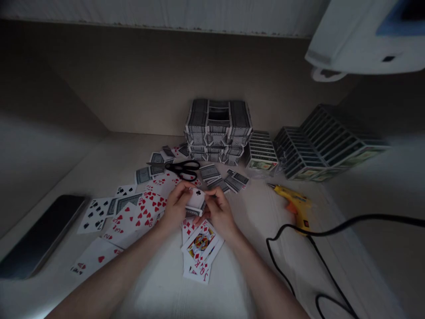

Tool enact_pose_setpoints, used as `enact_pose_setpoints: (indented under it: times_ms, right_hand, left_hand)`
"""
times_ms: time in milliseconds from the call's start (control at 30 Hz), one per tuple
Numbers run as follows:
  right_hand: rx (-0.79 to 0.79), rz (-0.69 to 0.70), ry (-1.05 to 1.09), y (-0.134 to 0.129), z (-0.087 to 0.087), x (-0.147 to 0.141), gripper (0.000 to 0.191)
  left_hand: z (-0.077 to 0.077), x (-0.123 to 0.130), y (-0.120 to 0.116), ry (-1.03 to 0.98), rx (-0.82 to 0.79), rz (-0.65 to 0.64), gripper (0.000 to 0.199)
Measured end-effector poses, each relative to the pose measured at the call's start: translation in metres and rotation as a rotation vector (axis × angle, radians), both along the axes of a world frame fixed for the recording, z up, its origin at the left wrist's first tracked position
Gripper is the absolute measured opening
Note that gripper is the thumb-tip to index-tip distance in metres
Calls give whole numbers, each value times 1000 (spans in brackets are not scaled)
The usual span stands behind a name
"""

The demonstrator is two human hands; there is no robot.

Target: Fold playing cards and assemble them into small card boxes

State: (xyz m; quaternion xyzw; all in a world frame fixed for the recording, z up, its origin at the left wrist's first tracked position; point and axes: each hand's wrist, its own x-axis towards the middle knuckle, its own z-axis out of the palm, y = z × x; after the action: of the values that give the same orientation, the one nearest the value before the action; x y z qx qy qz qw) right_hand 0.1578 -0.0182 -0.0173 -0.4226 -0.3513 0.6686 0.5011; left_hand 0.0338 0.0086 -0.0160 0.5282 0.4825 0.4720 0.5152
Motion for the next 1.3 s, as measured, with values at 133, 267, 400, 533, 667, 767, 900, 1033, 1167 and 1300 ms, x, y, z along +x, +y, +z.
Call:
enact_pose_setpoints:
  times_ms: [133,267,400,533,667,767,900,1033,1167,1300]
  right_hand:
    - [19,-24,-48,-2,0,-2,28]
    - [59,-30,-127,-4,-5,-3,25]
    - [129,-43,-293,-7,-12,-2,20]
    - [273,-70,-574,-7,-12,3,12]
    - [464,-128,-789,-9,-8,10,8]
    - [433,-85,-652,-10,-6,11,10]
    - [170,-15,-189,-6,-4,8,29]
    - [-42,35,-59,2,-2,11,40]
    - [-157,373,56,5,4,21,37]
    - [-276,704,236,2,14,25,53]
  left_hand:
    - [2,-1,1,-1,-16,-3,8]
    - [3,-1,1,-25,-29,0,8]
    - [2,-2,-1,-34,-32,-22,7]
    - [-1,-1,-1,56,37,-12,12]
    - [-4,0,2,118,62,1,14]
    - [-5,0,3,27,43,-14,14]
    - [-4,0,1,-51,17,-56,20]
    - [-2,-1,-5,48,129,-112,17]
    - [3,-4,-12,134,214,-159,14]
    - [5,-6,-13,110,218,-158,15]
